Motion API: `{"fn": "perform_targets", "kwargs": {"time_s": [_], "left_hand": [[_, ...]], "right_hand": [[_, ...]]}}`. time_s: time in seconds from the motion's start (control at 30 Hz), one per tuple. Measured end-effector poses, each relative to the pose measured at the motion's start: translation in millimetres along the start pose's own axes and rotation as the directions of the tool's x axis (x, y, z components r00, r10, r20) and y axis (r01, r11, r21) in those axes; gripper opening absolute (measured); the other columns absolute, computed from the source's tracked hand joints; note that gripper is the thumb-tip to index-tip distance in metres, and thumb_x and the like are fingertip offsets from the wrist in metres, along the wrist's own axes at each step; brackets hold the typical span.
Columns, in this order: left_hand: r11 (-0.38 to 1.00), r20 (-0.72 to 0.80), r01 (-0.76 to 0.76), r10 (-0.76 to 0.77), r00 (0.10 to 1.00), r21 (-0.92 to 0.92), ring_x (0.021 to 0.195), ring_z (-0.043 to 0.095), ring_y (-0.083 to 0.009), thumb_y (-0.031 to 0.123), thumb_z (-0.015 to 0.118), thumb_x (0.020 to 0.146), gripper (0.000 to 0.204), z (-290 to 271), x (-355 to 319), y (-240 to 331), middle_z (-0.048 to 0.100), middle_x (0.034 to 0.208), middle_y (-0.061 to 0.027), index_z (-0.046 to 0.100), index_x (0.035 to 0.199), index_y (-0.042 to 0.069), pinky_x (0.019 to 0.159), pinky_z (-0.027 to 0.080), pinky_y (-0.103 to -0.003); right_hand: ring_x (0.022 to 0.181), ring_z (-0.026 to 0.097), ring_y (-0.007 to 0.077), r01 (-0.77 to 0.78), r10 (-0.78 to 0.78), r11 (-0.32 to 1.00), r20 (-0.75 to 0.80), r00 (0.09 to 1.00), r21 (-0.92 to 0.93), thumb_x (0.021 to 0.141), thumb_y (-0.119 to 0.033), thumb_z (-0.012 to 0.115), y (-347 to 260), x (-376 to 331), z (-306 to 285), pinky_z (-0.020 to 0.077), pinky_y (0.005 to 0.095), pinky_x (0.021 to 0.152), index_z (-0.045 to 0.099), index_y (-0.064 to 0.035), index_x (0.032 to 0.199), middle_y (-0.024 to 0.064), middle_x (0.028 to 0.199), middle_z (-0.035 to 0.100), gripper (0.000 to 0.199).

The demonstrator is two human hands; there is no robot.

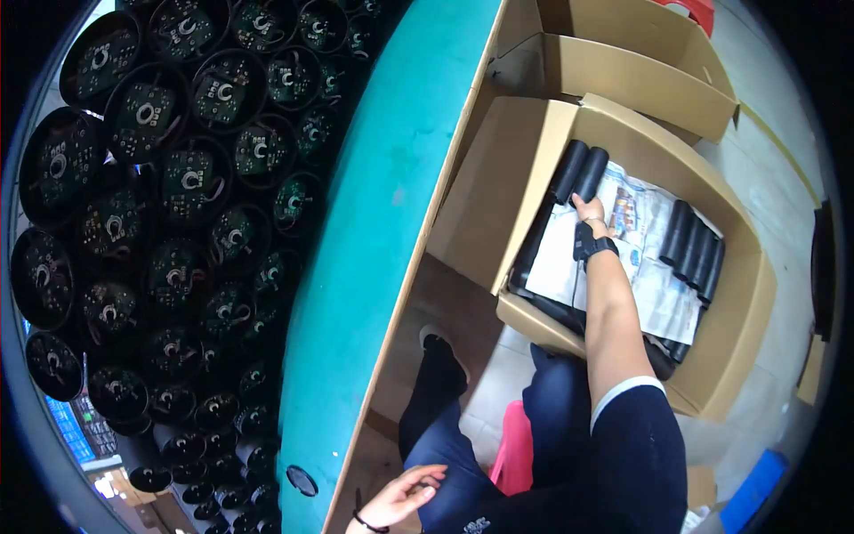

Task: The person picks up a black cylinder from the table, takes a cap from a box, and presses it onto the cylinder by hand. They then place the assembled cylinder into a different box and repeat the process.

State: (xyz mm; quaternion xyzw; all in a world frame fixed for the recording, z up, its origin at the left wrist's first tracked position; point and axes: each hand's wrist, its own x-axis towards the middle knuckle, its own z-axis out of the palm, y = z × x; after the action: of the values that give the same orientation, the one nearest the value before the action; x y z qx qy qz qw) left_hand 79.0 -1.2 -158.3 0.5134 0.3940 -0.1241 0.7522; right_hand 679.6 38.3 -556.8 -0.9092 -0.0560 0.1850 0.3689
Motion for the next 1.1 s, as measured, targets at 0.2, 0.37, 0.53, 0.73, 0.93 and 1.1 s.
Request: {"fn": "perform_targets", "kwargs": {"time_s": [0.2,0.37,0.53,0.73,0.93,1.1], "left_hand": [[0.992,-0.01,-0.125,0.125,0.992,0.006,0.114,0.048,-0.0121,0.017,0.06,0.095,0.044,22.5,29.1,23.8,0.054,0.121,-0.0064,0.048,0.135,0.002,0.095,0.04,-0.026],[0.75,-0.255,-0.611,0.661,0.706,0.251,0.126,0.043,-0.0226,0.015,0.073,0.083,0.077,70.9,64.2,66.0,0.046,0.13,-0.0128,0.028,0.146,0.005,0.103,0.038,-0.034],[0.607,-0.377,-0.791,0.751,0.542,0.073,0.123,0.046,-0.0181,0.009,0.08,0.075,0.08,104.6,15.4,75.3,0.048,0.129,-0.0088,0.031,0.138,0.004,0.104,0.038,-0.036],[0.32,-0.184,-0.63,0.944,0.273,0.707,0.125,0.047,-0.0324,0.011,0.073,0.071,0.065,77.2,-119.6,40.6,0.051,0.13,-0.0114,0.049,0.131,0.007,0.112,0.026,-0.047],[0.196,-0.166,-0.283,0.978,0.128,0.939,0.125,0.044,-0.0349,0.015,0.074,0.064,0.07,78.9,-176.1,10.1,0.052,0.125,-0.0121,0.047,0.129,0.009,0.112,0.02,-0.057],[0.162,-0.154,-0.386,0.987,0.052,0.908,0.119,0.05,-0.0344,0.031,0.09,0.058,0.084,81.0,-197.5,5.7,0.052,0.125,-0.0136,0.046,0.125,0.007,0.104,0.035,-0.049]], "right_hand": [[0.109,0.053,0.0148,-0.013,-0.355,0.773,0.45,0.819,0.634,0.091,-0.025,0.064,-39.3,-167.7,-91.5,0.0447,0.0287,0.094,0.045,0.0027,0.133,0.0092,0.123,0.055,0.054],[0.126,0.044,0.0199,-0.138,-0.514,0.733,0.675,0.53,0.667,0.08,0.004,0.068,-80.8,-362.1,-192.4,0.0424,0.0331,0.1,0.021,0.0005,0.149,0.0091,0.139,0.041,0.083],[0.13,0.043,0.0283,0.367,-0.748,0.662,0.539,0.387,0.654,0.075,-0.017,0.076,-105.4,-470.0,-244.7,0.0383,0.0371,0.105,0.043,-0.0047,0.139,0.0165,0.139,0.042,0.073],[0.102,0.052,0.016,0.251,-0.902,0.432,0.41,0.137,0.866,0.089,-0.035,0.062,-198.4,-555.8,-287.4,0.0419,0.0272,0.086,0.055,0.005,0.128,0.0097,0.116,0.051,0.056],[0.095,0.052,0.015,0.191,-0.932,0.313,0.339,-0.127,0.931,0.09,-0.019,0.062,-231.3,-628.9,-276.6,0.0437,0.0269,0.082,0.068,0.0008,0.114,0.0074,0.104,0.055,0.032],[0.099,0.058,0.0199,0.373,-0.902,0.345,0.415,-0.122,0.861,0.078,-0.003,0.07,-238.0,-666.7,-300.7,0.0454,0.0314,0.089,0.072,-0.0039,0.108,0.0077,0.1,0.064,0.03]]}}
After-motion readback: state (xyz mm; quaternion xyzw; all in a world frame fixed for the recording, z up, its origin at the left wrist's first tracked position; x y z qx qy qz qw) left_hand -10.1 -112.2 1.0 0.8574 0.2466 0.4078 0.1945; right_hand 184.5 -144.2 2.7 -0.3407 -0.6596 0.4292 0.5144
